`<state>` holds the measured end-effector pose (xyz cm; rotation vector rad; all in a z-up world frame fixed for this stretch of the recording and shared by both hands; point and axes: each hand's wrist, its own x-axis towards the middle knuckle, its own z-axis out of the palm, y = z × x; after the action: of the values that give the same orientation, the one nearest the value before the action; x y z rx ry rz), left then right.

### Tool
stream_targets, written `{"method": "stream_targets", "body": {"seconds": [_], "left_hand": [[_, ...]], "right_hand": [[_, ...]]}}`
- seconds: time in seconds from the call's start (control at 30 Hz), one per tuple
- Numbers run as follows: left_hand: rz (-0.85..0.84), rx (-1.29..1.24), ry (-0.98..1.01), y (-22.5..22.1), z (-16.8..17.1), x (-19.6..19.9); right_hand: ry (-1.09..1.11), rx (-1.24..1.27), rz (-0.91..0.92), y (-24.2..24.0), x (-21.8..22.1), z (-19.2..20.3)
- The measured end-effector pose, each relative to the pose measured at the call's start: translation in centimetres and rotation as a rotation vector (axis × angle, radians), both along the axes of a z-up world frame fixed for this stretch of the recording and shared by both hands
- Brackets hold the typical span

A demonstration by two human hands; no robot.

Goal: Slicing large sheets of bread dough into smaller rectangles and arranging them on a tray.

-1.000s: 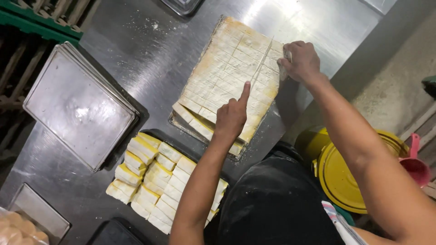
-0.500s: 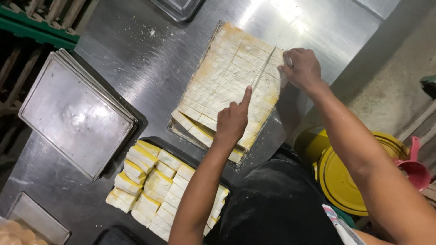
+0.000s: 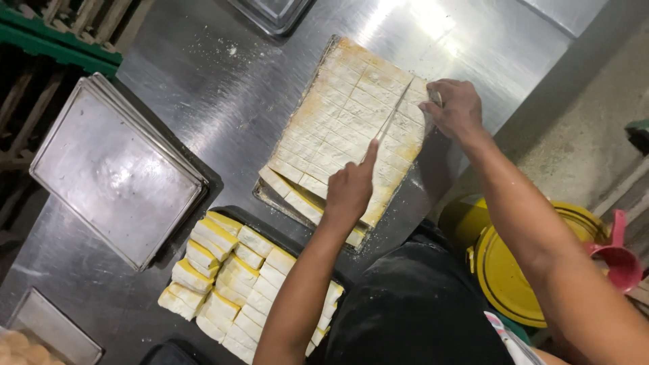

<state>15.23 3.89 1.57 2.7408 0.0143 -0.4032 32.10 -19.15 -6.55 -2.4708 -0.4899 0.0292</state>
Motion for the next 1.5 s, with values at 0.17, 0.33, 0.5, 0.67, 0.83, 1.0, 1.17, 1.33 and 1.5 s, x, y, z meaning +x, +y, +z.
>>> {"method": "stream_targets", "body": {"seconds": [0.17,0.33,0.5,0.67,0.83,1.0,1.17,1.33,1.5], "left_hand": [[0.016,-0.024,-0.002,0.7,-0.6,-1.0],[0.010,-0.021,0.018,0.6,-0.1,-1.4],[0.041,-0.039,-0.009,0.8,-0.6,-1.7],[0.010,0.016,0.070,1.8,1.3,-2.8],[0.021,-0.042,0.000,2.3,1.7,-3.6],[0.015,0.013,0.103,2.6,3.9,-4.9],[0.022,0.013,0.148,3.9,4.0,-6.8],[0.018,0.025,0.129,4.3,4.9,-8.7],[0.028,0.047,0.228,4.5,4.8,-9.8]], "right_hand": [[-0.026,0.021,0.000,-0.2,-0.3,-1.0],[-0.109,-0.012,-0.009,-0.2,-0.5,-1.3],[0.050,0.036,-0.053,-0.1,-0.4,-1.6],[-0.069,0.001,-0.045,-0.8,-0.6,-3.4],[-0.086,0.012,-0.011,-0.6,0.1,-2.7],[-0.138,-0.008,-0.011,-0.8,-0.8,-3.4],[-0.093,0.034,-0.008,-0.8,-0.4,-2.4],[-0.162,-0.010,0.018,-1.0,-0.2,-3.4],[-0.129,-0.022,-0.007,-1.1,-0.2,-3.8]]}}
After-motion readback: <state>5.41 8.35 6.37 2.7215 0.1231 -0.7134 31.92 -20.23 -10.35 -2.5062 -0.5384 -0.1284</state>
